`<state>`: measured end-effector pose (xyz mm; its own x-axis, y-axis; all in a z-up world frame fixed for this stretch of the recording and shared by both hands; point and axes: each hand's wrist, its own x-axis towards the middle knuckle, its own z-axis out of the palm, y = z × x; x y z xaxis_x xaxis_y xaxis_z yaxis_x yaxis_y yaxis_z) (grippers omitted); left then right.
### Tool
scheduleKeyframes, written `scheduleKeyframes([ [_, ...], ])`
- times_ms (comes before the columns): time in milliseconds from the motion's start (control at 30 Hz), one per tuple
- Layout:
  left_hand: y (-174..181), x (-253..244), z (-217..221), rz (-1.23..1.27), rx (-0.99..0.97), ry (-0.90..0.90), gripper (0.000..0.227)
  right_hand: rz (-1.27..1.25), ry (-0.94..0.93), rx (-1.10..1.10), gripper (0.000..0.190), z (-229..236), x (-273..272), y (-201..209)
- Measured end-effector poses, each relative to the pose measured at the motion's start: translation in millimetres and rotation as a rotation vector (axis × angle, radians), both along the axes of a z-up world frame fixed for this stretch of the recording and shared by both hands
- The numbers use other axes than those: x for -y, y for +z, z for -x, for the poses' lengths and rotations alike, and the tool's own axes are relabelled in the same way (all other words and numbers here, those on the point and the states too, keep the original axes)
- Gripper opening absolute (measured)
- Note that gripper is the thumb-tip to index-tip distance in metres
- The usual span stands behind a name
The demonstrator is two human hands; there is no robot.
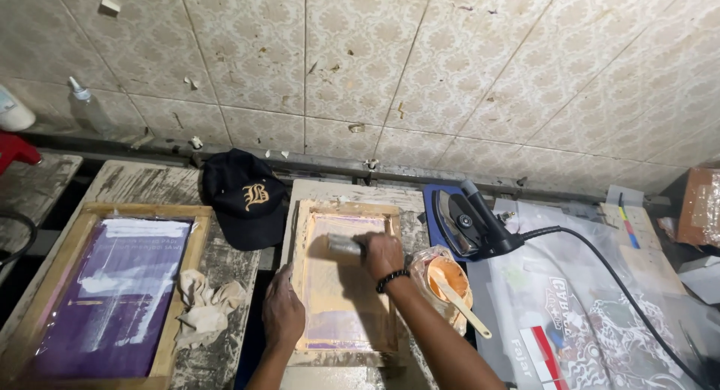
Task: The person uses a squeegee to spread orange ink across a screen printing frame placed over a black cap. The person repeatedly pulls the squeegee across the screen to ensure even ink coverage. A second screen printing frame with purple ink is visible on the left side of the workspace.
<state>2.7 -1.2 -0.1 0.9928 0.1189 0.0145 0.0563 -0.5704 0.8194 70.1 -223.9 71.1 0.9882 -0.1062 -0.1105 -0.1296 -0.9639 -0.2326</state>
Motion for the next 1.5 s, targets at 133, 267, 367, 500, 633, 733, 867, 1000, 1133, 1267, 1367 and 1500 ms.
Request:
scheduleKeyframes([
  [133,2.0,1.1,1.5,-0.015,0.037,-0.012,0.048,0.024,0.053,0.171,0.018,-43.5,9.7,-28.2],
  [267,-3.8,-2.3,-3.2,-0.022,0.017,-0.012,0.048,0.014,0.123,0.21,0.011,-47.7,10.7,-46.1],
  [367,-5.1,-0.8,3.8,-0.004,0.026,-0.014,0.048,-0.004,0.149,0.164,0.014,-21.7,6.5,-46.0],
  [500,-2.3,-0.5,1.7,-0.004,0.065,-0.015,0.049,0.031,0.204,-0.004,0.022,18.2,2.3,-33.0],
  [633,3.5,1.8,0.5,0.006,0.018,-0.008,0.052,0.014,0.193,-0.109,0.023,77.4,-9.2,4.4],
  [733,5.9,0.6,6.7,-0.002,0.019,-0.014,0.049,0.0,0.238,-0.224,0.025,104.9,-18.9,47.8],
  [867,-7.7,-0.6,-1.9,-0.003,0.04,-0.002,0.052,-0.085,0.153,-0.251,0.016,89.6,-18.5,56.8],
  [1000,-14.3,-1.4,5.5,-0.026,0.061,-0.01,0.051,-0.047,0.174,0.268,0.05,40.9,2.8,-22.3],
  [1133,-12.6,-1.4,3.9,-0.025,0.04,-0.004,0.048,-0.078,0.147,0.349,0.027,10.1,-3.1,-43.5],
  [1267,5.4,0.8,-2.1,-0.006,-0.029,-0.001,0.051,-0.014,0.201,0.289,0.017,22.8,-6.9,-44.6],
  [1367,2.7,-2.8,1.3,-0.003,-0.037,-0.001,0.05,0.008,0.219,0.156,0.018,38.8,-2.2,-30.6],
  [1500,-12.2,-2.1,-1.5,-0.004,0.04,-0.019,0.051,-0.004,0.104,0.09,0.023,12.5,7.0,0.6],
])
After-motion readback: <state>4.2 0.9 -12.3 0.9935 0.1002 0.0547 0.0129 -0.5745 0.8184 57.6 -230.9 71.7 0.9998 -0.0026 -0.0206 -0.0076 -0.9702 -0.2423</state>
